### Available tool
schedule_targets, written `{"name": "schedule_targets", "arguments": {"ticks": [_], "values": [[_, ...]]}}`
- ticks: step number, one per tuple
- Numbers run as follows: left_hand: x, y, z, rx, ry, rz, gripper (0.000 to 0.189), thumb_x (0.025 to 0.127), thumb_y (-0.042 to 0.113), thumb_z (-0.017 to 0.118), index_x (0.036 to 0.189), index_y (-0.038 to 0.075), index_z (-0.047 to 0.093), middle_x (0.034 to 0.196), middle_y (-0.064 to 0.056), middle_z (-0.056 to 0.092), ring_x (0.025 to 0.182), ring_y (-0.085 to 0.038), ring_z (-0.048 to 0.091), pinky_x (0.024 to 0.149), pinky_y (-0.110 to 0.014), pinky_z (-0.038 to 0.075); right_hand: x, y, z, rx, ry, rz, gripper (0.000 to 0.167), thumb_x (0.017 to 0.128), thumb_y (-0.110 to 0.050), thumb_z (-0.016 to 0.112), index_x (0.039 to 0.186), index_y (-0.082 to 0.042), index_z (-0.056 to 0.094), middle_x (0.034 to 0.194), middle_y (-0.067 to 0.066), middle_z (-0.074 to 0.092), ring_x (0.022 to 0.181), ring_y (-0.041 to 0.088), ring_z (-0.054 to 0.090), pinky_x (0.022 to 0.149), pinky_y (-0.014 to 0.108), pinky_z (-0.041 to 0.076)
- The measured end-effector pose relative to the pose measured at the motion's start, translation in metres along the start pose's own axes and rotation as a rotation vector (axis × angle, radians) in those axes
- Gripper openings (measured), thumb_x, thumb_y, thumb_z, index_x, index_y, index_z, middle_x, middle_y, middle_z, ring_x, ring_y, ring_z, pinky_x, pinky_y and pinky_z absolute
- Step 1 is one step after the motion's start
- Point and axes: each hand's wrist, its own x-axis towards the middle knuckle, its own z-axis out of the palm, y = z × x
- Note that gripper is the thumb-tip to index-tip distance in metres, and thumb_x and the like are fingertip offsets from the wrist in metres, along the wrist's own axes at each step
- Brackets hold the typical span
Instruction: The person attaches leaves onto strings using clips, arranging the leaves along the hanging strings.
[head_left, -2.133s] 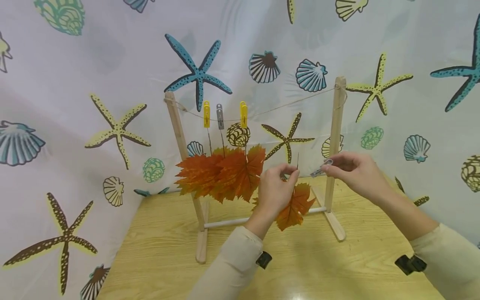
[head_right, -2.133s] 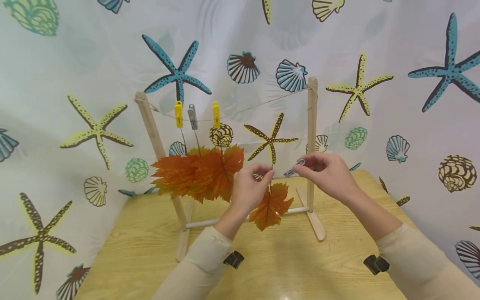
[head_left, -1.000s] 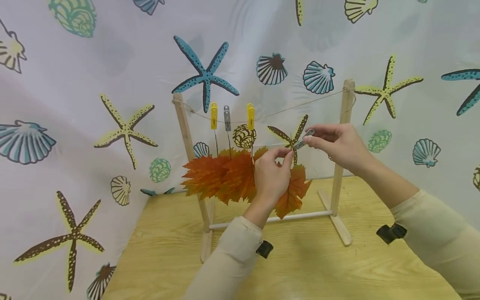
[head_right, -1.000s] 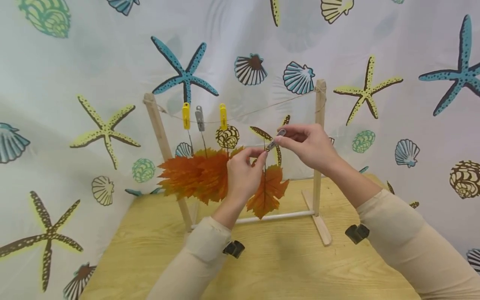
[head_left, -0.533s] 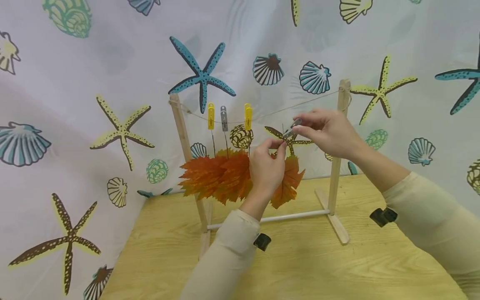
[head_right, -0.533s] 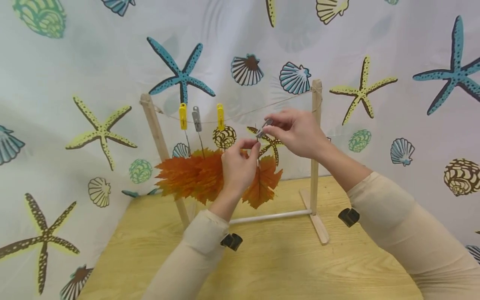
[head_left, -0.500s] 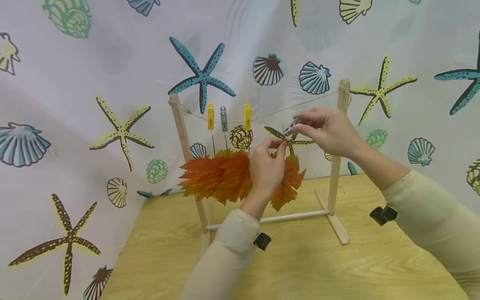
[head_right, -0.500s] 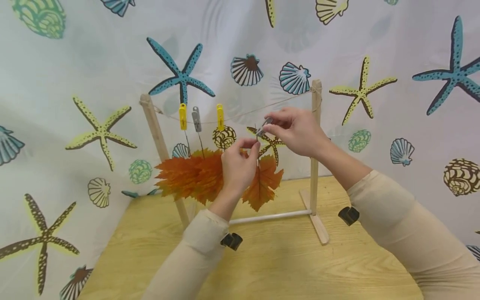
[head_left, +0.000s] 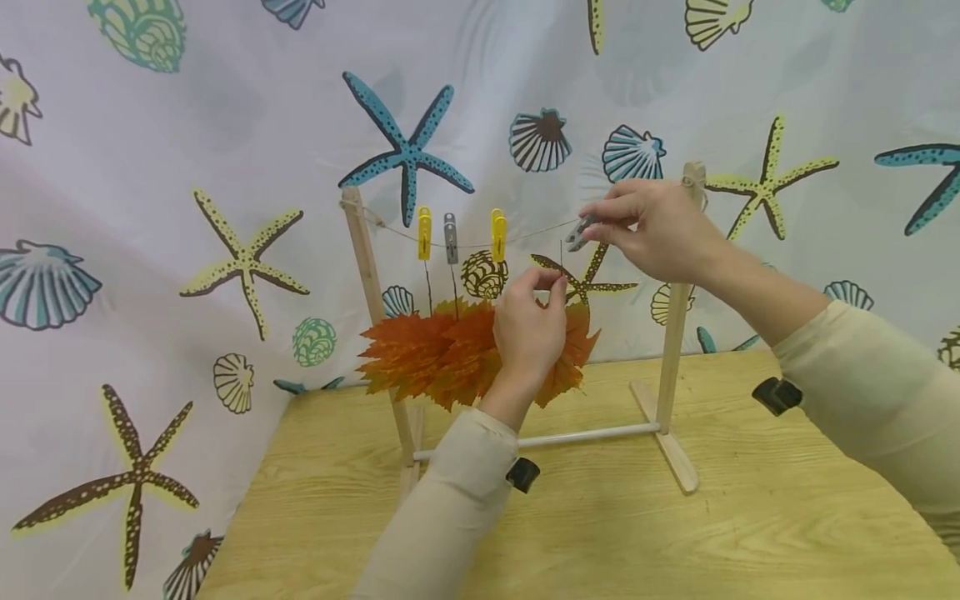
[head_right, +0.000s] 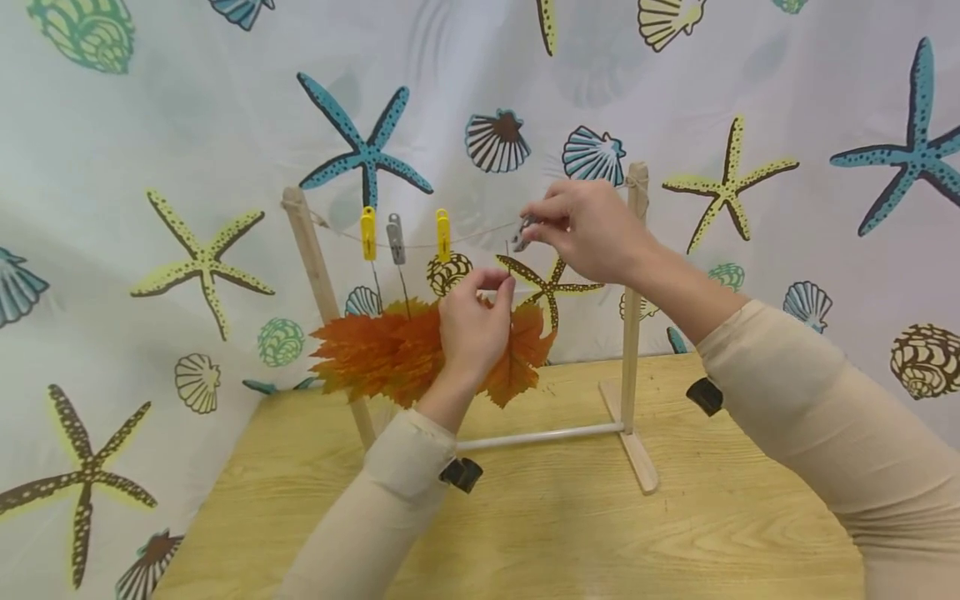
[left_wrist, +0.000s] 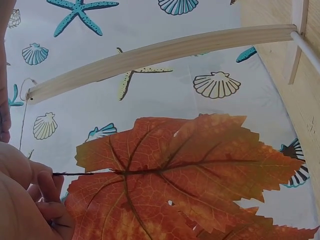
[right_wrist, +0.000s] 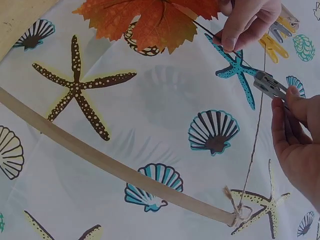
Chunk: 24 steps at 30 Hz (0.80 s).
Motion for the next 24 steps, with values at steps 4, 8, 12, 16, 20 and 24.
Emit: {"name": "schedule_targets", "arguments": {"ticks": [4, 8, 12, 16, 20, 24], "values": [[0.002, 0.000, 0.000, 0.008, -0.015, -0.005, 0.014, 0.098, 0.026, 0.066, 0.100, 0.016, 0.074, 0.101, 0.002, 0.076, 0.071, -0.015, 0.059, 0.057, -0.028, 0.043, 0.007, -0.003, -0.003, -0.032, -0.020, 0.015, 0.024, 0.091, -0.011, 0.073, 0.114, -0.006, 0.076, 0.088, 0.005, 0.069, 0.068, 0.013, 0.055, 0.057, 0.019, 0.040], [0.006, 0.002, -0.001, 0.013, -0.018, -0.008, 0.013, 0.098, 0.027, 0.066, 0.100, 0.017, 0.074, 0.101, 0.003, 0.076, 0.069, -0.015, 0.059, 0.056, -0.028, 0.042, 0.014, -0.005, -0.006, -0.036, -0.018, 0.021, 0.024, 0.092, -0.011, 0.072, 0.115, -0.006, 0.076, 0.089, 0.007, 0.071, 0.069, 0.014, 0.057, 0.057, 0.018, 0.040], [0.010, 0.005, -0.004, 0.013, -0.013, -0.009, 0.013, 0.097, 0.026, 0.066, 0.100, 0.016, 0.074, 0.099, 0.003, 0.076, 0.064, -0.015, 0.055, 0.053, -0.028, 0.038, 0.021, -0.006, -0.009, -0.035, -0.004, 0.027, 0.023, 0.093, -0.013, 0.071, 0.114, -0.006, 0.076, 0.089, 0.007, 0.072, 0.071, 0.015, 0.057, 0.057, 0.017, 0.040], [0.012, 0.007, -0.006, 0.012, -0.022, -0.012, 0.013, 0.097, 0.026, 0.066, 0.100, 0.015, 0.074, 0.099, 0.002, 0.076, 0.063, -0.015, 0.053, 0.054, -0.028, 0.037, 0.027, -0.006, -0.014, -0.045, -0.033, 0.080, 0.023, 0.094, -0.016, 0.071, 0.115, -0.007, 0.076, 0.091, 0.007, 0.073, 0.075, 0.015, 0.059, 0.058, 0.018, 0.041], [0.014, 0.007, -0.006, 0.010, -0.021, -0.021, 0.013, 0.097, 0.024, 0.066, 0.100, 0.015, 0.074, 0.099, 0.001, 0.076, 0.071, -0.016, 0.057, 0.058, -0.029, 0.039, 0.031, -0.005, -0.013, -0.042, -0.095, 0.138, 0.024, 0.095, -0.017, 0.069, 0.117, -0.008, 0.075, 0.095, 0.007, 0.074, 0.079, 0.016, 0.058, 0.059, 0.021, 0.043], [0.016, 0.007, -0.007, 0.018, -0.016, -0.030, 0.013, 0.098, 0.025, 0.066, 0.101, 0.015, 0.074, 0.100, 0.001, 0.076, 0.075, -0.017, 0.060, 0.061, -0.030, 0.042, 0.036, -0.006, -0.010, -0.033, -0.130, 0.133, 0.023, 0.094, -0.014, 0.069, 0.115, -0.006, 0.076, 0.095, 0.010, 0.074, 0.080, 0.018, 0.060, 0.062, 0.022, 0.044]]}}
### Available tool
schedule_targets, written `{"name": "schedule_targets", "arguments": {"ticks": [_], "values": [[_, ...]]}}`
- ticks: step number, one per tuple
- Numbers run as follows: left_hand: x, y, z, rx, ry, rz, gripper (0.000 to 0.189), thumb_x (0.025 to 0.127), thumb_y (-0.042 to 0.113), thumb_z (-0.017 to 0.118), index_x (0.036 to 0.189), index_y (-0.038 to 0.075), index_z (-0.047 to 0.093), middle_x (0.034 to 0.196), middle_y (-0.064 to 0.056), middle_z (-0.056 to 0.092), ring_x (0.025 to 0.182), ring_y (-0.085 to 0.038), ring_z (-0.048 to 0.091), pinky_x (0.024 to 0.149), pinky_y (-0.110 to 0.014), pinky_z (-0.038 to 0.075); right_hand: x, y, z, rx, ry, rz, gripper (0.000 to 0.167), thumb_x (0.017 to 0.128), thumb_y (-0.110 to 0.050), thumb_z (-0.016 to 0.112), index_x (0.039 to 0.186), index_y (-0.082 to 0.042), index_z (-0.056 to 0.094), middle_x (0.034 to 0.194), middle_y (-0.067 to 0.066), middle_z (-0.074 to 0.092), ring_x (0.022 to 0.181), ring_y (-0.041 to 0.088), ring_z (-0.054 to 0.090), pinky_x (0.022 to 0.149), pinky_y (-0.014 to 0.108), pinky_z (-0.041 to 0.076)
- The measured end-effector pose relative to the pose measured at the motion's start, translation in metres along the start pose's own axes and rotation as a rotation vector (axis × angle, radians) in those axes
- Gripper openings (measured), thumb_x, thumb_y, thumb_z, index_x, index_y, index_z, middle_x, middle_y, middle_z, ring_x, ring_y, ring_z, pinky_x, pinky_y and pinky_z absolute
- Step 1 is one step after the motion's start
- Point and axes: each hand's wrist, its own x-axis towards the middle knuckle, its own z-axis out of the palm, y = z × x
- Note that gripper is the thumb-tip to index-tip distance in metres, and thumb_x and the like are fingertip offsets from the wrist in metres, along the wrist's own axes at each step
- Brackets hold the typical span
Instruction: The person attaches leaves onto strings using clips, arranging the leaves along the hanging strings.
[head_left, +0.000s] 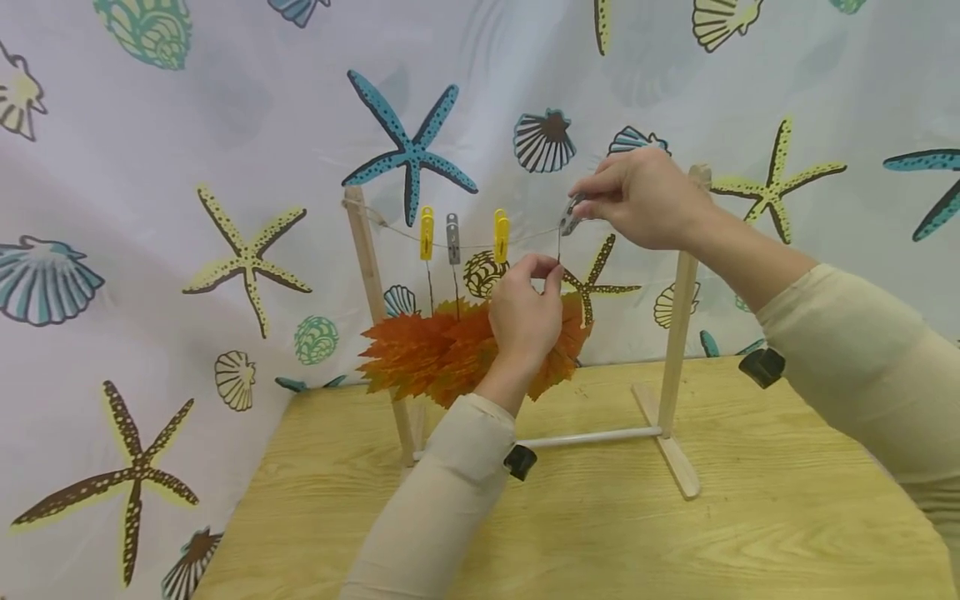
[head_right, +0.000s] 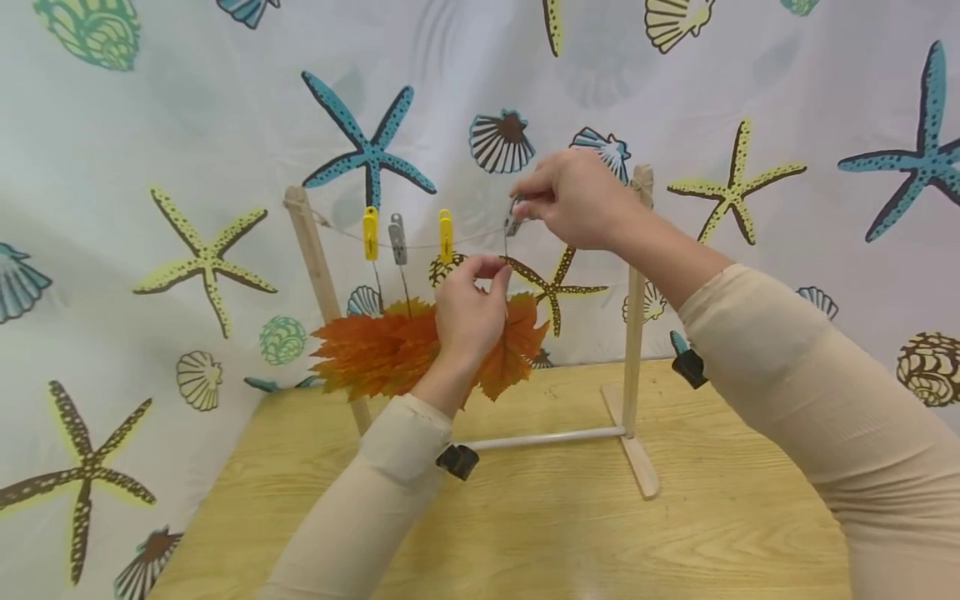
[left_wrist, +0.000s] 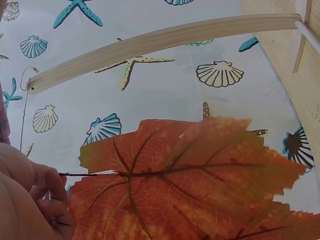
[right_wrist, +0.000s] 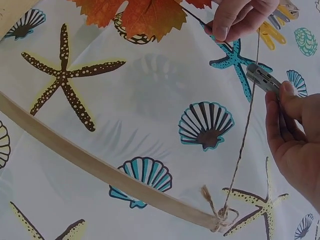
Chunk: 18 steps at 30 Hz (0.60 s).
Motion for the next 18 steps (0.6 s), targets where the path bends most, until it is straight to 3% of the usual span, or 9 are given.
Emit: {"name": "schedule_targets", "arguments": {"ticks": [8, 18], "values": [[0.0016, 0.0012, -0.0001, -0.002, 0.007, 0.004, 0.014, 0.098, 0.025, 0.065, 0.103, 0.015, 0.075, 0.102, 0.002, 0.076, 0.077, -0.017, 0.062, 0.061, -0.030, 0.041, 0.0038, -0.0049, -0.0007, -0.019, -0.057, -0.003, 0.021, 0.094, -0.011, 0.069, 0.112, -0.004, 0.076, 0.093, 0.012, 0.073, 0.081, 0.023, 0.061, 0.065, 0.029, 0.045], [0.0036, 0.0017, -0.0015, -0.018, 0.004, 0.005, 0.014, 0.098, 0.023, 0.066, 0.102, 0.014, 0.075, 0.102, 0.002, 0.076, 0.073, -0.016, 0.060, 0.060, -0.029, 0.041, 0.0108, -0.0103, -0.0064, -0.048, -0.206, 0.015, 0.026, 0.098, -0.014, 0.065, 0.120, -0.003, 0.072, 0.108, 0.014, 0.076, 0.083, 0.023, 0.068, 0.069, 0.033, 0.050]]}}
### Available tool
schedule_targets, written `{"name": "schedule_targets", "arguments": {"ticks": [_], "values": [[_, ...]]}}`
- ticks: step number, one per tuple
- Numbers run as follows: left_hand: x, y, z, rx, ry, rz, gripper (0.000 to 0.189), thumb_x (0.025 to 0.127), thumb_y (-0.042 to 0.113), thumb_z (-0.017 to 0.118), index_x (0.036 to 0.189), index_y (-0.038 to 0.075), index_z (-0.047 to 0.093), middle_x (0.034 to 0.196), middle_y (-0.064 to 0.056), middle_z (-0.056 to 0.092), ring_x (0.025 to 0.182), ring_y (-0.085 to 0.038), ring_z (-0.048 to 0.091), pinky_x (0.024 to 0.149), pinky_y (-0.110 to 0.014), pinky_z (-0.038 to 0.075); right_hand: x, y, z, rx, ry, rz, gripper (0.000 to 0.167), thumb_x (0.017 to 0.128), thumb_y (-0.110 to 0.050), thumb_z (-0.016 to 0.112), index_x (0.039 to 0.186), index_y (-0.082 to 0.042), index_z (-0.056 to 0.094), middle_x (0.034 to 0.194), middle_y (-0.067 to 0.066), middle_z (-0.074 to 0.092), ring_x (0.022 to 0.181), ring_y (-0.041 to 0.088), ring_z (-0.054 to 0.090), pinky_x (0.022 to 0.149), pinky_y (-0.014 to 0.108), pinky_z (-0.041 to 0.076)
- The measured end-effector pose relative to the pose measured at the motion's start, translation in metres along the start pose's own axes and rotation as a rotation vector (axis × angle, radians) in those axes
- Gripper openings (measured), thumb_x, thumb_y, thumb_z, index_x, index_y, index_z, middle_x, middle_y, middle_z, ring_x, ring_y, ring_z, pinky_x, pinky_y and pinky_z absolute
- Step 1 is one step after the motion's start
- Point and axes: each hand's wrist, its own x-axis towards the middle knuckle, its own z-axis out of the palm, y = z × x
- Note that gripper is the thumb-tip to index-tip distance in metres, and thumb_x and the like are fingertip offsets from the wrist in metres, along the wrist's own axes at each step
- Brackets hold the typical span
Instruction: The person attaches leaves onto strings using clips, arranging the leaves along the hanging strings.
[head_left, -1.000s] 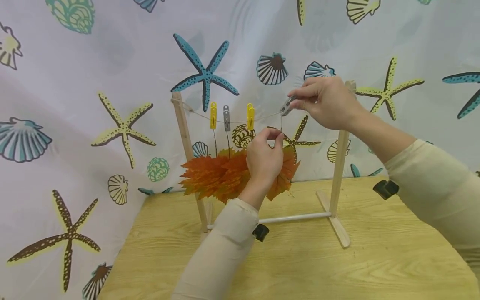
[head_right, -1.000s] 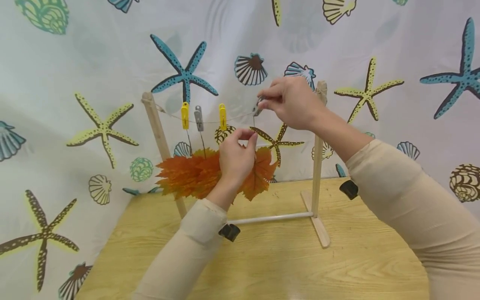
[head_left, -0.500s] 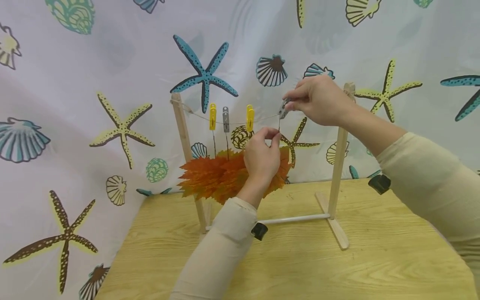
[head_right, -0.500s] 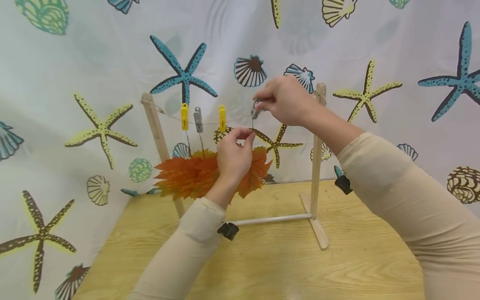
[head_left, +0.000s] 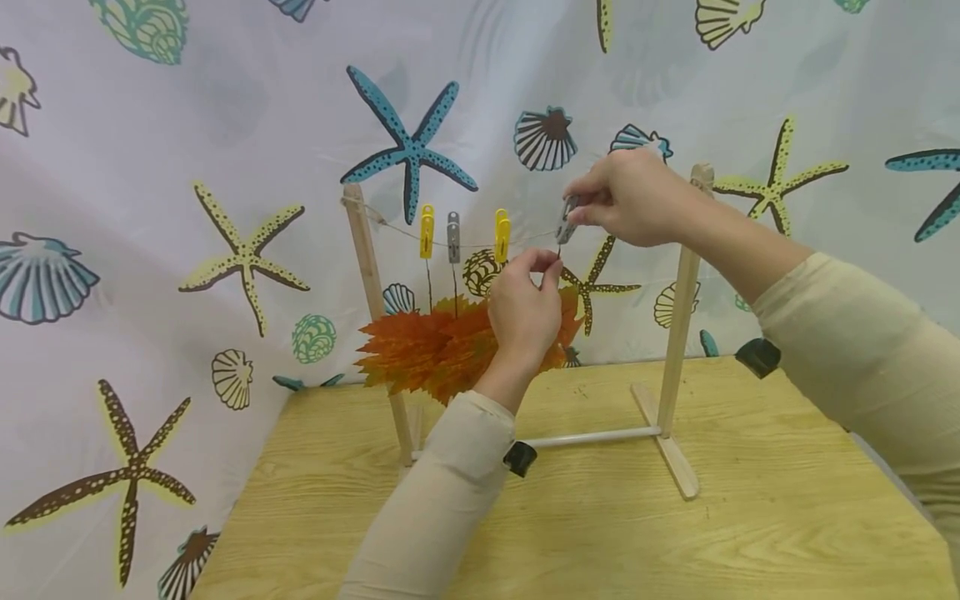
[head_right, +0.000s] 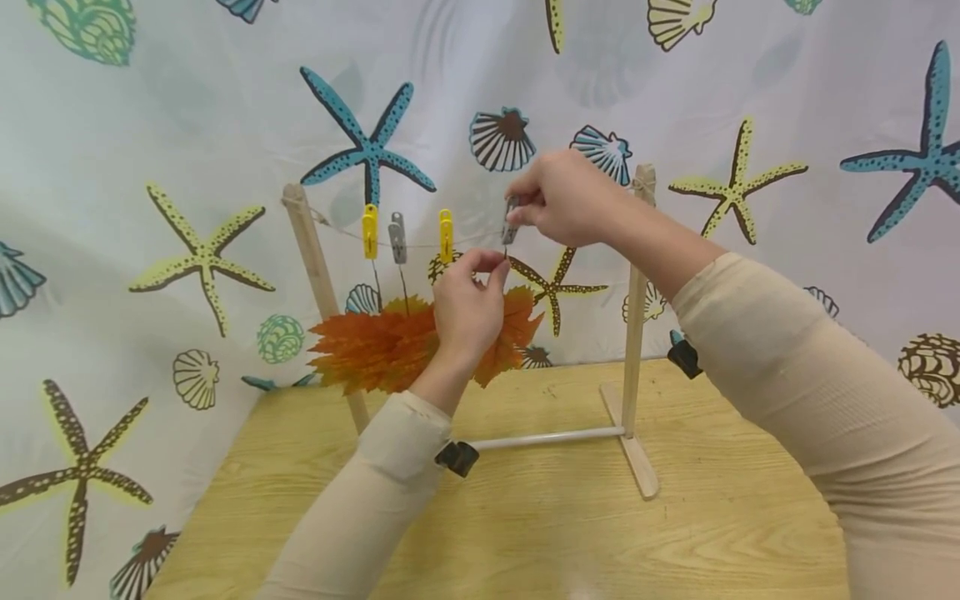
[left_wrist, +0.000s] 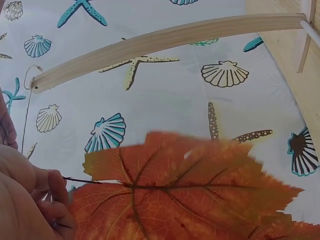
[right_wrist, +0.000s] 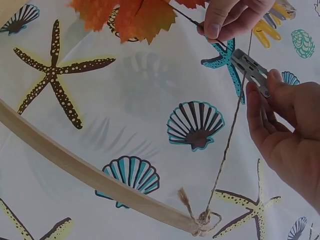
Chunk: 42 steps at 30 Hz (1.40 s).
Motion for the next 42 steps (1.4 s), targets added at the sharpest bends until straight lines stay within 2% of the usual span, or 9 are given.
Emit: {"name": "schedule_targets", "arguments": {"ticks": [6, 11, 15, 20, 23, 29, 35, 39, 42], "values": [[-0.002, -0.003, 0.004, 0.025, 0.008, 0.015, 0.015, 0.098, 0.024, 0.065, 0.102, 0.014, 0.074, 0.101, 0.001, 0.076, 0.070, -0.017, 0.062, 0.060, -0.031, 0.045, 0.000, 0.005, -0.002, 0.067, -0.106, 0.043, 0.038, 0.100, -0.020, 0.062, 0.134, -0.002, 0.062, 0.118, 0.017, 0.071, 0.106, 0.030, 0.071, 0.090, 0.045, 0.056], [-0.003, -0.005, 0.007, 0.030, 0.011, 0.018, 0.015, 0.098, 0.025, 0.065, 0.103, 0.014, 0.074, 0.103, 0.001, 0.076, 0.079, -0.018, 0.064, 0.062, -0.032, 0.047, 0.000, 0.010, 0.000, 0.130, -0.112, 0.102, 0.045, 0.100, -0.028, 0.061, 0.139, -0.005, 0.058, 0.125, 0.017, 0.067, 0.114, 0.031, 0.067, 0.096, 0.047, 0.053], [-0.005, -0.005, 0.005, 0.040, 0.027, 0.034, 0.015, 0.097, 0.026, 0.067, 0.102, 0.014, 0.074, 0.102, 0.001, 0.076, 0.075, -0.017, 0.064, 0.061, -0.031, 0.048, -0.001, 0.006, 0.001, 0.129, -0.101, 0.136, 0.046, 0.099, -0.030, 0.061, 0.138, -0.006, 0.059, 0.126, 0.015, 0.067, 0.115, 0.031, 0.066, 0.097, 0.046, 0.052], [-0.009, 0.000, -0.008, 0.019, 0.074, 0.087, 0.016, 0.095, 0.024, 0.069, 0.103, 0.011, 0.074, 0.103, -0.002, 0.075, 0.069, -0.016, 0.066, 0.062, -0.031, 0.051, 0.000, -0.005, -0.004, 0.128, -0.054, 0.161, 0.050, 0.097, -0.034, 0.064, 0.138, -0.005, 0.059, 0.124, 0.013, 0.069, 0.113, 0.029, 0.066, 0.097, 0.045, 0.052], [-0.010, 0.001, -0.022, 0.003, 0.108, 0.138, 0.018, 0.094, 0.023, 0.069, 0.106, 0.009, 0.072, 0.104, -0.004, 0.073, 0.068, -0.018, 0.066, 0.063, -0.031, 0.052, 0.002, -0.013, -0.005, 0.138, -0.009, 0.161, 0.057, 0.095, -0.039, 0.065, 0.140, -0.006, 0.056, 0.126, 0.011, 0.069, 0.114, 0.026, 0.067, 0.097, 0.044, 0.052], [-0.011, 0.000, -0.040, 0.005, 0.124, 0.199, 0.023, 0.094, 0.024, 0.068, 0.109, 0.007, 0.071, 0.105, -0.007, 0.071, 0.065, -0.018, 0.063, 0.062, -0.030, 0.051, -0.004, -0.020, -0.005, 0.158, 0.128, 0.150, 0.060, 0.094, -0.041, 0.067, 0.143, -0.009, 0.054, 0.128, 0.008, 0.067, 0.113, 0.022, 0.067, 0.096, 0.040, 0.054], [-0.010, -0.004, -0.047, -0.017, 0.098, 0.198, 0.025, 0.093, 0.025, 0.069, 0.109, 0.006, 0.071, 0.104, -0.008, 0.071, 0.065, -0.018, 0.064, 0.064, -0.029, 0.053, -0.016, -0.017, -0.007, 0.231, 0.242, 0.151, 0.051, 0.094, -0.040, 0.068, 0.136, -0.012, 0.061, 0.117, 0.005, 0.070, 0.101, 0.013, 0.066, 0.088, 0.023, 0.051], [-0.013, -0.007, -0.051, -0.043, 0.067, 0.202, 0.024, 0.093, 0.025, 0.068, 0.107, 0.006, 0.071, 0.102, -0.008, 0.071, 0.065, -0.018, 0.062, 0.064, -0.028, 0.052, -0.024, -0.013, -0.002, 0.324, 0.238, 0.166, 0.049, 0.092, -0.039, 0.070, 0.132, -0.012, 0.064, 0.113, 0.005, 0.070, 0.094, 0.010, 0.063, 0.081, 0.019, 0.047], [-0.022, -0.012, -0.053, -0.051, -0.018, 0.224, 0.022, 0.094, 0.025, 0.068, 0.106, 0.006, 0.072, 0.101, -0.007, 0.071, 0.065, -0.017, 0.060, 0.063, -0.028, 0.050, -0.035, -0.010, 0.007, 0.405, 0.219, 0.171, 0.045, 0.092, -0.036, 0.071, 0.128, -0.010, 0.065, 0.110, 0.004, 0.070, 0.092, 0.010, 0.064, 0.078, 0.020, 0.047]]}}
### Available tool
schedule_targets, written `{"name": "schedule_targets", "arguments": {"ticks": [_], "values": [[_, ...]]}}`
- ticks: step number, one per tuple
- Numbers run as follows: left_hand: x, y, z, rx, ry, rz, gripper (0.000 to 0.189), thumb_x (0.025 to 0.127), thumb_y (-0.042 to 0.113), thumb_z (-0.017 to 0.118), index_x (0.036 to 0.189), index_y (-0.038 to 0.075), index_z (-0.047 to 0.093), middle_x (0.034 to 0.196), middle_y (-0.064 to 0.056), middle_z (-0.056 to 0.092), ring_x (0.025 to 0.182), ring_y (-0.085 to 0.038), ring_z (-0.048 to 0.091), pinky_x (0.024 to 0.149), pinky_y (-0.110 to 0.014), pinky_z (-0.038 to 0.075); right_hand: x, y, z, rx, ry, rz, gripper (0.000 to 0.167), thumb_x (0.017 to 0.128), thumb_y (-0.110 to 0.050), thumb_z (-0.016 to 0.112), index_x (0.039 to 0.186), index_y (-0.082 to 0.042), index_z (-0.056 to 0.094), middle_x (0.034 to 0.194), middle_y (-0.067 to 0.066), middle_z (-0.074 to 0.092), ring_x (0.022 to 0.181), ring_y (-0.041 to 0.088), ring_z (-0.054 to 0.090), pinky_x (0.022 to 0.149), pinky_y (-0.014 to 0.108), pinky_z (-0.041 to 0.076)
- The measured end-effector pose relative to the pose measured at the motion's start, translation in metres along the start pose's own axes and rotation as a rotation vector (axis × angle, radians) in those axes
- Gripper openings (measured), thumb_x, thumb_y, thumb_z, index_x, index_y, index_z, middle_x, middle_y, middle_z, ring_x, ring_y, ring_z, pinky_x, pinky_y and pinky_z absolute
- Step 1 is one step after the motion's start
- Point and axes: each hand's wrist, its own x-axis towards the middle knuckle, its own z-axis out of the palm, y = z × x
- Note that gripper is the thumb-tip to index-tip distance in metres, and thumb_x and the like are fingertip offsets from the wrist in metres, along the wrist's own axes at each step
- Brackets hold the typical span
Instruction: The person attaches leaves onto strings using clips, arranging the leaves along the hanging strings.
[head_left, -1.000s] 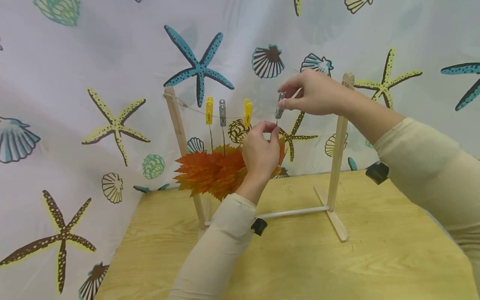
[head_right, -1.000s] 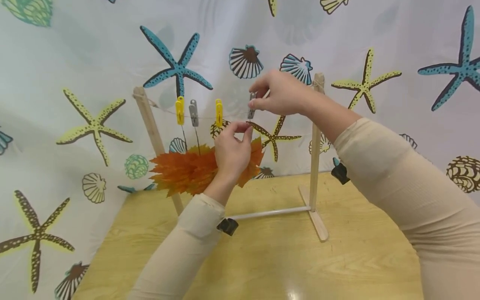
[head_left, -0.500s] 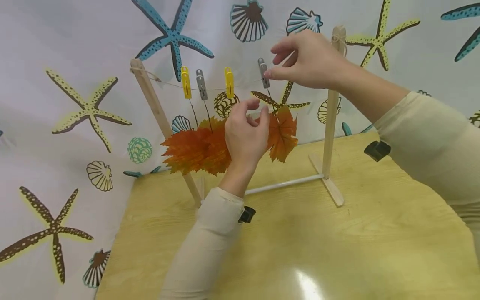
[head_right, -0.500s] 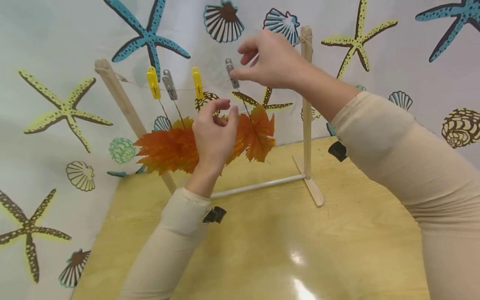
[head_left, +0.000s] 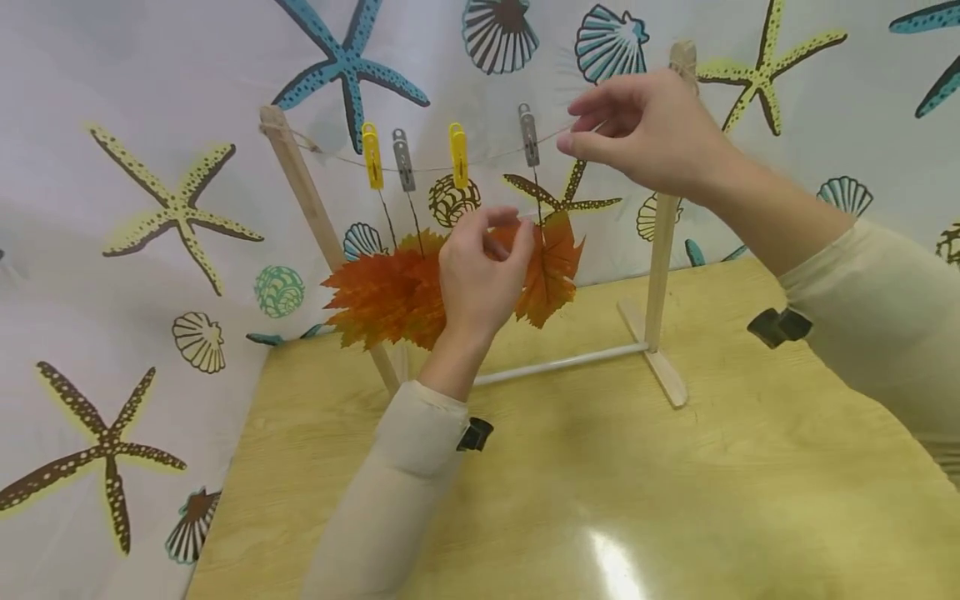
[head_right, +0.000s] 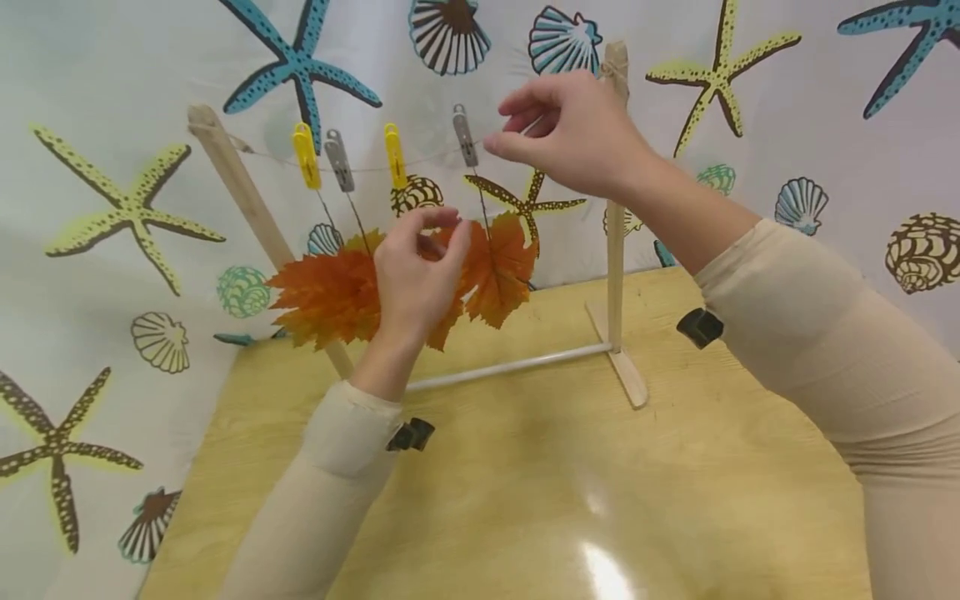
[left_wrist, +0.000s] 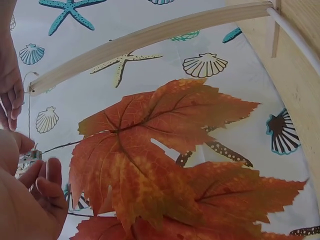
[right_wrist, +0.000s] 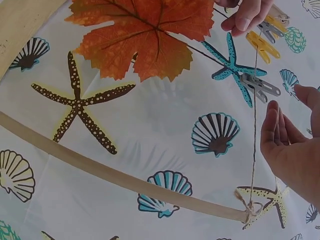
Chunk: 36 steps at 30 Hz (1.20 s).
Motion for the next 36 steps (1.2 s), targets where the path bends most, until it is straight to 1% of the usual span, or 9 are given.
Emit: {"name": "schedule_targets", "arguments": {"ticks": [4, 7, 15, 20, 23, 26, 29, 32, 36], "values": [[-0.015, -0.006, -0.001, 0.001, -0.145, 0.042, 0.022, 0.095, 0.025, 0.068, 0.107, 0.007, 0.072, 0.103, -0.006, 0.071, 0.068, -0.016, 0.059, 0.064, -0.027, 0.050, -0.016, 0.012, 0.008, 0.083, -0.030, 0.019, 0.040, 0.093, -0.033, 0.071, 0.124, -0.009, 0.067, 0.107, 0.003, 0.072, 0.091, 0.009, 0.067, 0.079, 0.018, 0.050], [-0.021, -0.009, -0.002, 0.021, -0.203, 0.058, 0.023, 0.095, 0.025, 0.068, 0.108, 0.008, 0.072, 0.105, -0.005, 0.071, 0.071, -0.016, 0.059, 0.067, -0.027, 0.051, -0.025, 0.020, 0.013, 0.121, -0.047, 0.043, 0.039, 0.093, -0.033, 0.071, 0.124, -0.009, 0.068, 0.107, 0.002, 0.073, 0.091, 0.007, 0.069, 0.080, 0.017, 0.051], [-0.026, -0.013, -0.009, 0.106, -0.259, -0.004, 0.026, 0.095, 0.031, 0.067, 0.111, 0.011, 0.071, 0.107, -0.003, 0.070, 0.076, -0.015, 0.061, 0.069, -0.029, 0.052, -0.034, 0.034, 0.021, 0.150, -0.086, 0.113, 0.040, 0.093, -0.038, 0.070, 0.122, -0.011, 0.068, 0.107, -0.002, 0.075, 0.094, 0.005, 0.069, 0.080, 0.019, 0.051], [-0.029, -0.016, -0.011, 0.153, -0.274, -0.021, 0.025, 0.095, 0.033, 0.066, 0.109, 0.012, 0.072, 0.096, -0.002, 0.068, 0.077, -0.014, 0.059, 0.068, -0.029, 0.050, -0.043, 0.046, 0.026, 0.142, -0.101, 0.139, 0.037, 0.094, -0.039, 0.069, 0.120, -0.012, 0.070, 0.103, -0.002, 0.075, 0.093, 0.009, 0.068, 0.081, 0.020, 0.052], [-0.033, -0.019, -0.011, 0.184, -0.288, -0.027, 0.026, 0.096, 0.035, 0.066, 0.108, 0.014, 0.072, 0.093, -0.001, 0.066, 0.076, -0.013, 0.058, 0.068, -0.028, 0.050, -0.049, 0.053, 0.032, 0.149, -0.101, 0.153, 0.037, 0.094, -0.039, 0.068, 0.120, -0.012, 0.070, 0.099, 0.000, 0.075, 0.090, 0.011, 0.069, 0.082, 0.020, 0.052], [-0.037, -0.022, -0.012, 0.225, -0.307, -0.026, 0.028, 0.096, 0.038, 0.065, 0.109, 0.014, 0.072, 0.096, -0.001, 0.066, 0.076, -0.012, 0.057, 0.067, -0.028, 0.049, -0.057, 0.060, 0.038, 0.164, -0.110, 0.173, 0.038, 0.095, -0.041, 0.067, 0.120, -0.012, 0.070, 0.097, 0.002, 0.075, 0.089, 0.012, 0.069, 0.082, 0.019, 0.053], [-0.041, -0.022, -0.014, 0.268, -0.334, -0.017, 0.032, 0.096, 0.040, 0.064, 0.113, 0.014, 0.071, 0.101, -0.001, 0.067, 0.079, -0.014, 0.057, 0.068, -0.030, 0.050, -0.064, 0.065, 0.042, 0.184, -0.132, 0.182, 0.040, 0.097, -0.041, 0.063, 0.124, -0.012, 0.068, 0.099, 0.003, 0.075, 0.091, 0.012, 0.069, 0.085, 0.021, 0.053], [-0.045, -0.022, -0.015, 0.303, -0.365, -0.012, 0.037, 0.096, 0.043, 0.063, 0.119, 0.014, 0.070, 0.111, 0.000, 0.068, 0.089, -0.016, 0.062, 0.076, -0.034, 0.054, -0.070, 0.070, 0.045, 0.191, -0.155, 0.186, 0.042, 0.100, -0.041, 0.059, 0.128, -0.011, 0.066, 0.104, 0.005, 0.074, 0.093, 0.011, 0.069, 0.088, 0.022, 0.053], [-0.049, -0.023, -0.016, 0.333, -0.390, -0.002, 0.042, 0.097, 0.045, 0.060, 0.124, 0.015, 0.068, 0.124, 0.001, 0.067, 0.105, -0.020, 0.066, 0.087, -0.038, 0.056, -0.077, 0.077, 0.049, 0.194, -0.161, 0.194, 0.041, 0.101, -0.041, 0.058, 0.128, -0.011, 0.066, 0.108, 0.005, 0.074, 0.093, 0.009, 0.069, 0.087, 0.019, 0.053]]}}
